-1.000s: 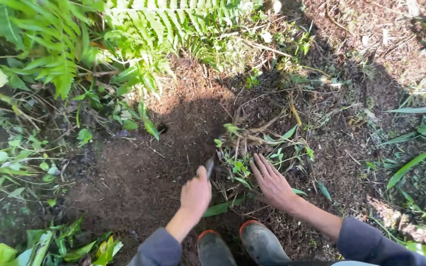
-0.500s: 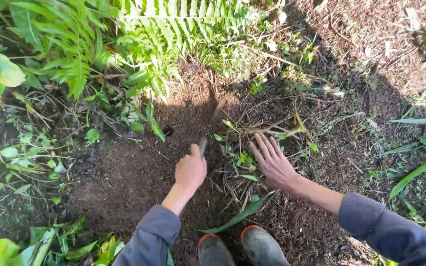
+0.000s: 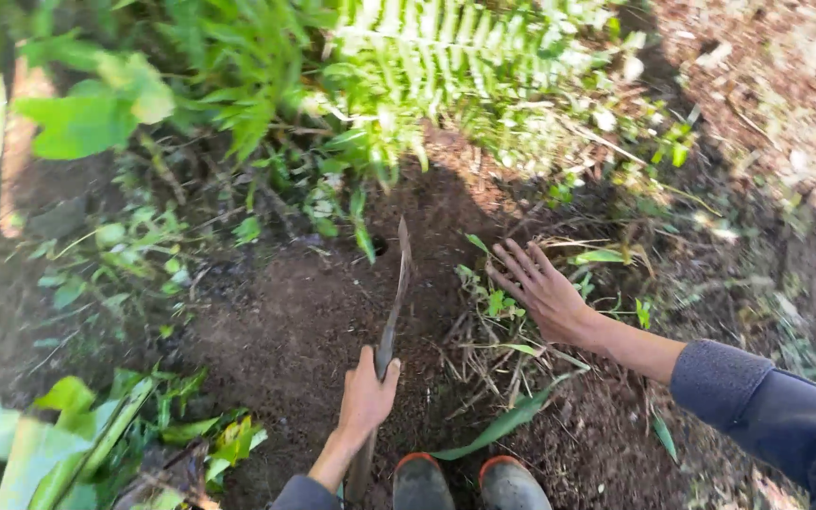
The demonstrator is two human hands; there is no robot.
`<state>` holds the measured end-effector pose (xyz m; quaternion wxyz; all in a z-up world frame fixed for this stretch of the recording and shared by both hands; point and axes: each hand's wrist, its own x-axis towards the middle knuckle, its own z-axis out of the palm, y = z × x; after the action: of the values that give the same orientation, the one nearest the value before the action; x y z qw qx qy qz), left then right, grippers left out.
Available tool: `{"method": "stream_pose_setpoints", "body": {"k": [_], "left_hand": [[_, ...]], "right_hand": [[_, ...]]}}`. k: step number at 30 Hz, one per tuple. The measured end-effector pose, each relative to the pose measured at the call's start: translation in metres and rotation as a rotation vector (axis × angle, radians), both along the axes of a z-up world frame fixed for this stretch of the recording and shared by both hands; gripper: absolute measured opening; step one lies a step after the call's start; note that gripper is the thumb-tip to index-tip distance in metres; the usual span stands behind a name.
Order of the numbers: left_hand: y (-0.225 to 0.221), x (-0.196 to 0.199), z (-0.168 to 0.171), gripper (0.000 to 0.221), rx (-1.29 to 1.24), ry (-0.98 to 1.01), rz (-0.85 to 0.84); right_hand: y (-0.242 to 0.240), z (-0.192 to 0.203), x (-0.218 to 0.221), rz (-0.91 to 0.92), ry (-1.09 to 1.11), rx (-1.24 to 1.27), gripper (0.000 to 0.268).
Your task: Using a hand sickle to cut and remove weeds and ferns from a patch of soil.
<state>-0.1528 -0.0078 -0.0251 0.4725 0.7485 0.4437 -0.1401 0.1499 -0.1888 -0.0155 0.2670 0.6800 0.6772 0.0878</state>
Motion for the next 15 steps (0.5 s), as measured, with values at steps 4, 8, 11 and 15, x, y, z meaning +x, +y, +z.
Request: {"method": "stream_pose_setpoints", "body": {"k": [4, 8, 11, 15], "left_hand": [[-0.008, -0.058, -0.009, 0.029, -0.001, 0.089, 0.156], [-0.030, -0.105, -0.039, 0.035, -0.098, 0.253, 0.366], [-0.062, -0.145, -0.093, 0.040, -0.017, 0.242, 0.391], [-0.076, -0.156, -0.065, 0.037, -0.085, 0.208, 0.538]], "right_hand": [[0.037, 0.000, -0.010, 0.107, -0.114, -0.242, 0.109], [0.059, 0.018, -0.018, 0.308, -0.175, -0.470, 0.133], [0.052, -0.012, -0.009, 0.329, 0.040, -0.473, 0.127], [0.030, -0.053, -0.003, 0.432, 0.124, -0.231, 0.172]]}}
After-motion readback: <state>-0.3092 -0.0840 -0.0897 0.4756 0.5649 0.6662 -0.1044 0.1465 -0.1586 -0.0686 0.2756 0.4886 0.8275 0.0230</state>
